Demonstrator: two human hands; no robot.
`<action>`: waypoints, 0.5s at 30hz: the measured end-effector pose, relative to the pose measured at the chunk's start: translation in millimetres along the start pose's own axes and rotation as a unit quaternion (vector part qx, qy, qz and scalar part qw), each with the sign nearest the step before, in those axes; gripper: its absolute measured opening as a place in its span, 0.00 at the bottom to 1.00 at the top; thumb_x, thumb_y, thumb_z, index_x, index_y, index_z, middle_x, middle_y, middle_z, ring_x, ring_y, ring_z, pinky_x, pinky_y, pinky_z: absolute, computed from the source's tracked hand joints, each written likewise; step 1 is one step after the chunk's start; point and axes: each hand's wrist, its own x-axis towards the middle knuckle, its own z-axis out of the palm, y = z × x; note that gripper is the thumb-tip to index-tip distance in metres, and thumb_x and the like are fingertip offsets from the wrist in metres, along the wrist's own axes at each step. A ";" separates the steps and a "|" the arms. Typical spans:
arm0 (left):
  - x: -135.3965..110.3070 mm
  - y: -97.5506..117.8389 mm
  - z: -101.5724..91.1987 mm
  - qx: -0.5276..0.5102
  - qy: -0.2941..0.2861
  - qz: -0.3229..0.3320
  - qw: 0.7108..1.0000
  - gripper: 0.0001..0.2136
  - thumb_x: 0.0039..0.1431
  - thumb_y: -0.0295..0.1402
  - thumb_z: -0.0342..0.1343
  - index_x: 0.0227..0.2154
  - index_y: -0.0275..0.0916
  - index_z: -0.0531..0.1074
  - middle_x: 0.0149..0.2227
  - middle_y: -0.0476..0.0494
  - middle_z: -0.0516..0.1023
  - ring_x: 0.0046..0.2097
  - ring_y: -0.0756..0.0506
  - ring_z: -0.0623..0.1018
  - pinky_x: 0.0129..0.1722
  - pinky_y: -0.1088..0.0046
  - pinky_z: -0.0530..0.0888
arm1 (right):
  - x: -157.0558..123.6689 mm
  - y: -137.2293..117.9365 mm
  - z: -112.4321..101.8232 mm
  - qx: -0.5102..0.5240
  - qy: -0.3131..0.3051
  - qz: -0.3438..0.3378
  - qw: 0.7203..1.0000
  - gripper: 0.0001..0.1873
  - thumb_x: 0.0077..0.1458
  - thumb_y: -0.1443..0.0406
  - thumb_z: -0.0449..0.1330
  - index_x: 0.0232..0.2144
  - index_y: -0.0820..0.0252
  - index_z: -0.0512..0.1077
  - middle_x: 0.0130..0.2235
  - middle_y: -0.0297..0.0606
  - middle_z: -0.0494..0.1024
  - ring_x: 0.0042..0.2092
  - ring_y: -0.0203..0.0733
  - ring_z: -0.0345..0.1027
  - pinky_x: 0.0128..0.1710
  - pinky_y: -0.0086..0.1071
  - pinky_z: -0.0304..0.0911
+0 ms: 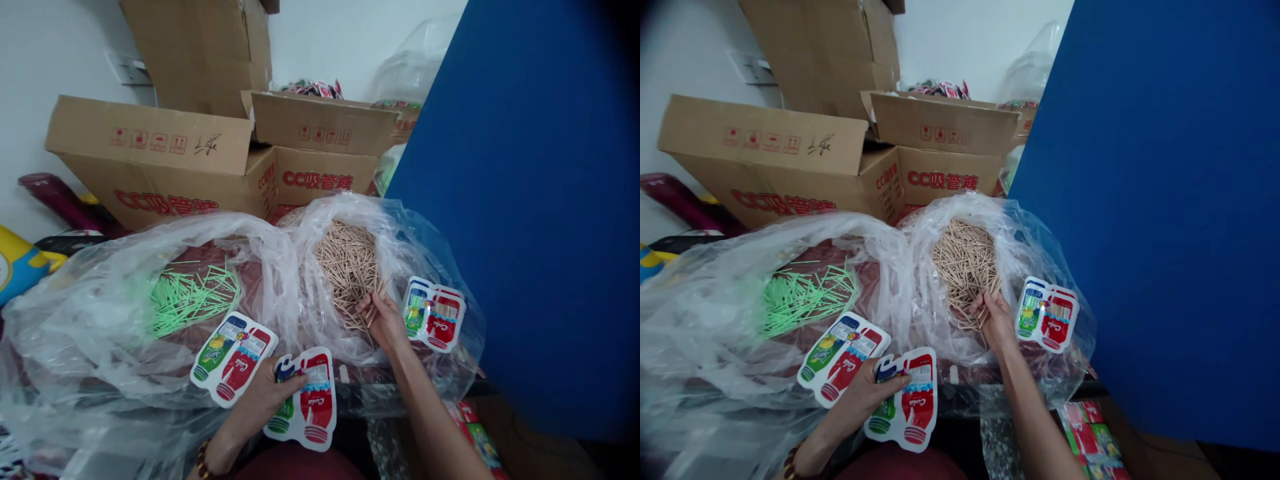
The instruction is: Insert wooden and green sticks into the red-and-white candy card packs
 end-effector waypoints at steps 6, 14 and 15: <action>1.1 1.3 -0.6 0.001 -0.012 -0.002 1.000 0.14 0.51 0.42 0.62 0.29 0.33 0.74 0.28 0.43 0.80 0.30 0.44 0.78 0.31 0.72 0.73 | 2.0 4.4 9.9 0.236 0.005 0.053 0.970 0.14 0.48 0.57 0.64 0.32 0.56 0.65 0.26 0.27 0.66 0.27 0.34 0.61 0.31 0.30 0.61; 1.5 1.7 -0.2 0.012 -0.006 0.004 1.000 0.13 0.52 0.41 0.62 0.27 0.34 0.74 0.27 0.44 0.79 0.29 0.47 0.77 0.29 0.75 0.71 | -7.2 27.0 9.6 -0.012 0.005 -0.007 1.000 0.10 0.54 0.56 0.57 0.32 0.56 0.68 0.30 0.32 0.74 0.36 0.41 0.66 0.43 0.35 0.59; 1.3 2.1 -0.3 0.013 -0.007 0.002 1.000 0.13 0.52 0.41 0.62 0.28 0.34 0.74 0.27 0.44 0.79 0.29 0.47 0.77 0.29 0.75 0.72 | -6.0 25.5 8.8 -0.028 0.001 -0.012 1.000 0.10 0.55 0.56 0.57 0.31 0.56 0.68 0.29 0.32 0.73 0.35 0.41 0.66 0.43 0.35 0.59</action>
